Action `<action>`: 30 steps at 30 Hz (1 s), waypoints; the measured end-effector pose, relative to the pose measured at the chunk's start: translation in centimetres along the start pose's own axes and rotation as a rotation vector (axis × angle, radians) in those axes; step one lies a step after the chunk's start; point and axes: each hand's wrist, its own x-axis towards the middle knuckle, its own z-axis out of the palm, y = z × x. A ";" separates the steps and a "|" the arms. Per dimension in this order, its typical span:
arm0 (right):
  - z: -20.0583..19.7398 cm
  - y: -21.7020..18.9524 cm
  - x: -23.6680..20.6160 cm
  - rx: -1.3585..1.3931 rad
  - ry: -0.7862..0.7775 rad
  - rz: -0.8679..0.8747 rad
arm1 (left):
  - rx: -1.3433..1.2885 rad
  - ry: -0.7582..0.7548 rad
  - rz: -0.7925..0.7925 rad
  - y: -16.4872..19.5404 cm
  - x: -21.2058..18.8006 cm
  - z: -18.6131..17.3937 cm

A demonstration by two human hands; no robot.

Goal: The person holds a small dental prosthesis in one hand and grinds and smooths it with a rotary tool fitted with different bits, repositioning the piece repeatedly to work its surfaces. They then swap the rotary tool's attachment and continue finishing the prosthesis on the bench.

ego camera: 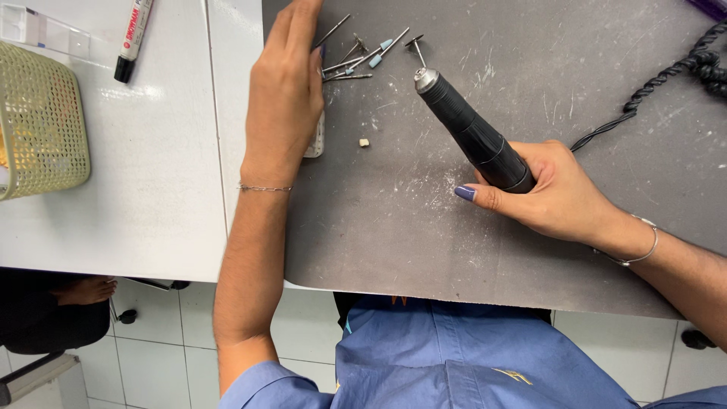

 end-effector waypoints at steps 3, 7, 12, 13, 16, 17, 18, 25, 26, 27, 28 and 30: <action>0.2 0.0 0.1 0.028 0.017 0.012 | -0.017 -0.006 -0.044 0.3 0.7 0.7; 0.3 0.2 0.1 0.053 0.036 0.008 | -0.008 -0.056 -0.117 0.2 1.5 1.0; 0.4 0.2 0.2 0.076 0.043 -0.010 | 0.233 0.012 0.022 0.7 2.2 1.6; 0.4 0.2 0.3 0.081 0.044 -0.007 | 0.252 0.015 0.037 0.7 2.2 1.5; 0.4 0.1 0.3 0.068 0.049 -0.038 | 0.216 0.088 0.063 0.3 2.7 0.7; 0.3 0.0 0.3 0.039 0.051 -0.035 | 0.069 0.128 0.057 0.3 2.7 0.4; 0.3 0.0 0.2 0.011 0.054 -0.031 | -0.080 0.166 0.051 0.4 2.4 -0.1; 0.5 -0.8 0.3 -0.135 0.064 -0.008 | -1.302 0.065 -0.273 3.6 -0.1 -0.6; 0.4 -0.9 0.4 -0.126 0.059 0.015 | -1.368 0.058 -0.301 4.1 -0.3 -0.3; 0.4 -1.0 0.4 -0.117 0.051 0.040 | -1.385 0.059 -0.330 4.4 -0.6 -0.2; 0.4 -1.1 0.4 -0.106 0.042 0.067 | -1.395 0.070 -0.359 4.6 -0.8 0.1; 0.4 -1.1 0.4 -0.128 0.042 0.069 | -1.407 0.103 -0.416 4.9 -1.0 0.9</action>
